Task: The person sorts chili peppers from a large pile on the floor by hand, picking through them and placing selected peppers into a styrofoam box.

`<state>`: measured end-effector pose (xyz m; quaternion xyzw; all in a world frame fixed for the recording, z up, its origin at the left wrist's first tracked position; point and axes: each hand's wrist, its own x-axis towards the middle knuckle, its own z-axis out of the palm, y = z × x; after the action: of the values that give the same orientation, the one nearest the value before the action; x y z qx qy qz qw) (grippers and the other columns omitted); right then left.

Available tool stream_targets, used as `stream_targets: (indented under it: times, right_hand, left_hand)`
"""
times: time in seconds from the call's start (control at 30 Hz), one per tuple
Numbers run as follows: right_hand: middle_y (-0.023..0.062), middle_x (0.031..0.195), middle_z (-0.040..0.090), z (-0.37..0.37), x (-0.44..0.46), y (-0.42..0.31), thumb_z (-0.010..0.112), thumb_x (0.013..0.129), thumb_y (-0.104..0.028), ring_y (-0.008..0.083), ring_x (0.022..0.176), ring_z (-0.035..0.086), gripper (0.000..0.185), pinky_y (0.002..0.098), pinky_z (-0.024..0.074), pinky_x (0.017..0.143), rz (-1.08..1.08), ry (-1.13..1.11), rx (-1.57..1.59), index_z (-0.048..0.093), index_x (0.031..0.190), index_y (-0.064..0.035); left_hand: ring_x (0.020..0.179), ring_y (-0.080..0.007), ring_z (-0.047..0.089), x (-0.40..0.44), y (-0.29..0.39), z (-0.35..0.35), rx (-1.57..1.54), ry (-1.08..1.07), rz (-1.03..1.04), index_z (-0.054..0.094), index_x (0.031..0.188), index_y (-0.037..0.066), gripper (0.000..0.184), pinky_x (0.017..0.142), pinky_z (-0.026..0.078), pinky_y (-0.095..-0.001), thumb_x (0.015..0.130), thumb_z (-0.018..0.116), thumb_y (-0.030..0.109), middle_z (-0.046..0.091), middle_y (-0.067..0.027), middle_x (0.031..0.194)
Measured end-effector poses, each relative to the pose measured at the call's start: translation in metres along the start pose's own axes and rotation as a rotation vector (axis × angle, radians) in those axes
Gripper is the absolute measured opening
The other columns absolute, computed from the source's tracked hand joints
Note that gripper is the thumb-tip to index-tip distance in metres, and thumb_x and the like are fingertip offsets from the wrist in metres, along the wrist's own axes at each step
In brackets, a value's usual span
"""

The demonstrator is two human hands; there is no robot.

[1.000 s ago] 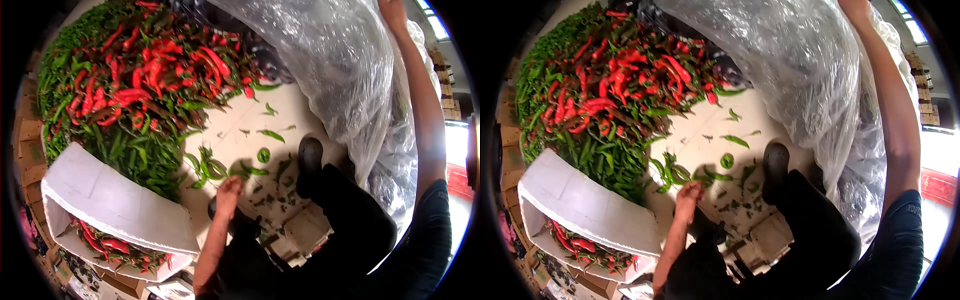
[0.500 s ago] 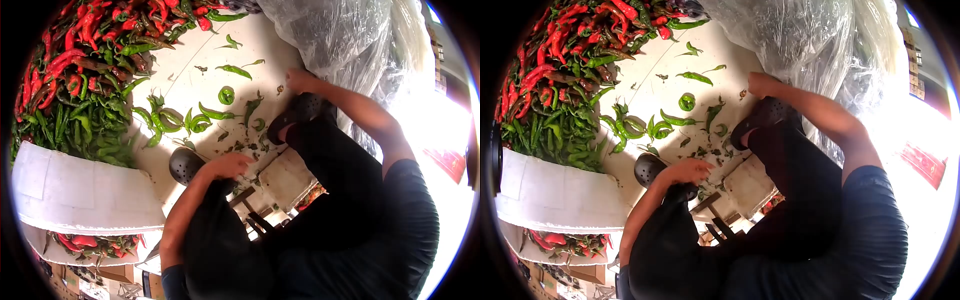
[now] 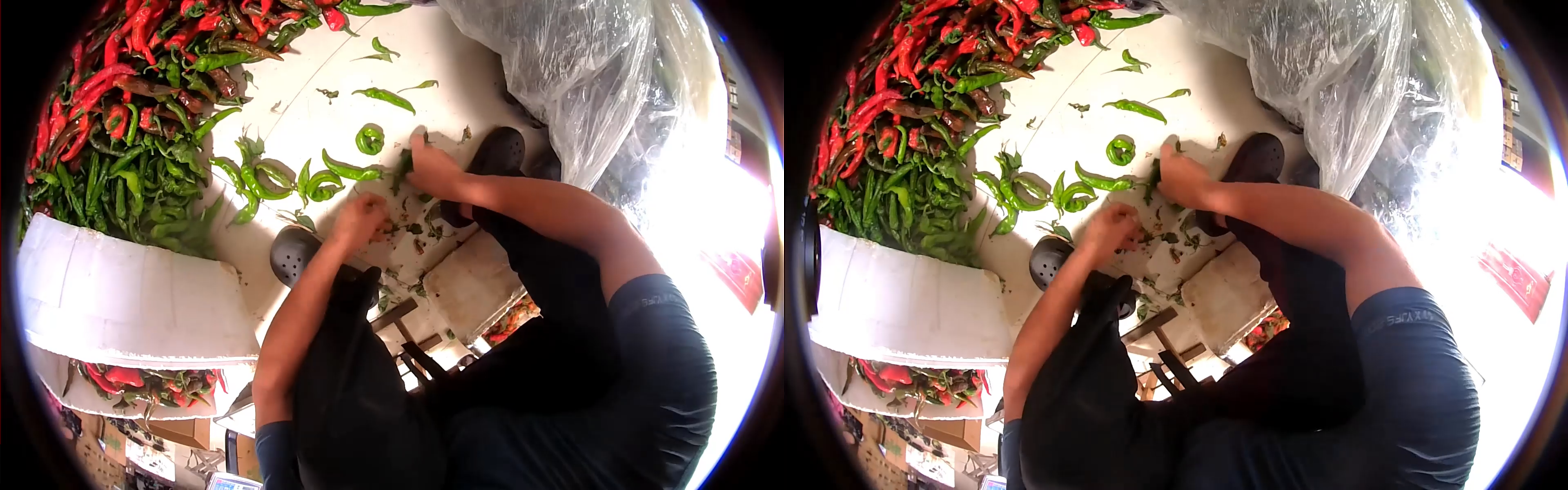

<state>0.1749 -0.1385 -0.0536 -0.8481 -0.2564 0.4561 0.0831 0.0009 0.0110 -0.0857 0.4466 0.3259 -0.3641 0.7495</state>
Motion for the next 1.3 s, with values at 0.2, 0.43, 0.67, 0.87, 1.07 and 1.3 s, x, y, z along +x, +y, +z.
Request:
stream_targets:
  times: [0.2,0.43,0.67,0.87,1.07,1.3]
  right_hand:
    - [0.018,0.111,0.069,-0.007,0.04,-0.077,0.062,0.095,-0.016,0.0339,0.101,0.069,0.061,0.0453,0.0573,0.085,-0.301,0.211,0.221,0.035,0.149,-0.0063]
    - [0.0176,0.109,0.067,-0.101,0.052,-0.123,0.061,0.091,-0.02,0.0286,0.089,0.07,0.038,0.0411,0.0583,0.077,-0.261,-0.187,0.025,0.058,0.125,-0.0024]
    - [0.0301,0.102,0.066,0.019,-0.01,0.042,0.062,0.089,-0.025,0.0441,0.09,0.066,0.041,0.0489,0.0536,0.082,0.094,-0.085,-0.222,0.06,0.111,0.009]
    - [0.0256,0.107,0.067,0.014,0.011,0.026,0.062,0.085,-0.018,0.0431,0.096,0.065,0.031,0.044,0.052,0.087,0.268,-0.081,-0.019,0.065,0.108,0.0033]
    - [0.0221,0.113,0.067,-0.054,0.043,-0.09,0.071,0.088,-0.018,0.0229,0.095,0.069,0.041,0.0367,0.0568,0.077,-0.336,-0.099,0.506,0.062,0.124,-0.0011]
    - [0.0252,0.111,0.067,-0.066,0.106,-0.07,0.063,0.084,-0.01,0.0417,0.103,0.066,0.035,0.048,0.0536,0.088,-0.092,0.233,-0.485,0.06,0.116,0.0025]
  left_hand:
    - [0.082,-0.015,0.061,0.001,0.024,-0.049,-0.103,0.513,0.42,0.062,0.125,-0.001,0.037,0.074,0.05,-0.0281,0.09,0.064,0.008,0.069,-0.0077,0.101]
    - [0.101,-0.0191,0.06,-0.087,0.066,-0.104,-0.424,1.195,0.862,0.053,0.128,-0.002,0.037,0.083,0.052,-0.0319,0.092,0.059,0.005,0.061,-0.0118,0.115]
    - [0.087,-0.0189,0.068,-0.045,-0.007,-0.06,0.152,0.268,0.216,0.063,0.126,-0.001,0.037,0.078,0.054,-0.0325,0.094,0.061,0.018,0.071,-0.0131,0.099]
    - [0.111,-0.0252,0.065,-0.031,-0.008,-0.083,0.181,0.741,0.513,0.055,0.137,-0.002,0.043,0.099,0.048,-0.0339,0.096,0.057,0.009,0.066,-0.0194,0.126]
    - [0.115,-0.0243,0.059,-0.066,0.047,-0.11,-0.058,1.25,0.783,0.046,0.142,-0.004,0.049,0.1,0.047,-0.0364,0.094,0.052,0.001,0.057,-0.0209,0.134]
    - [0.095,-0.0203,0.065,-0.067,0.018,-0.101,0.151,0.982,0.531,0.064,0.122,-0.003,0.031,0.086,0.052,-0.0326,0.092,0.057,0.006,0.07,-0.0119,0.11]
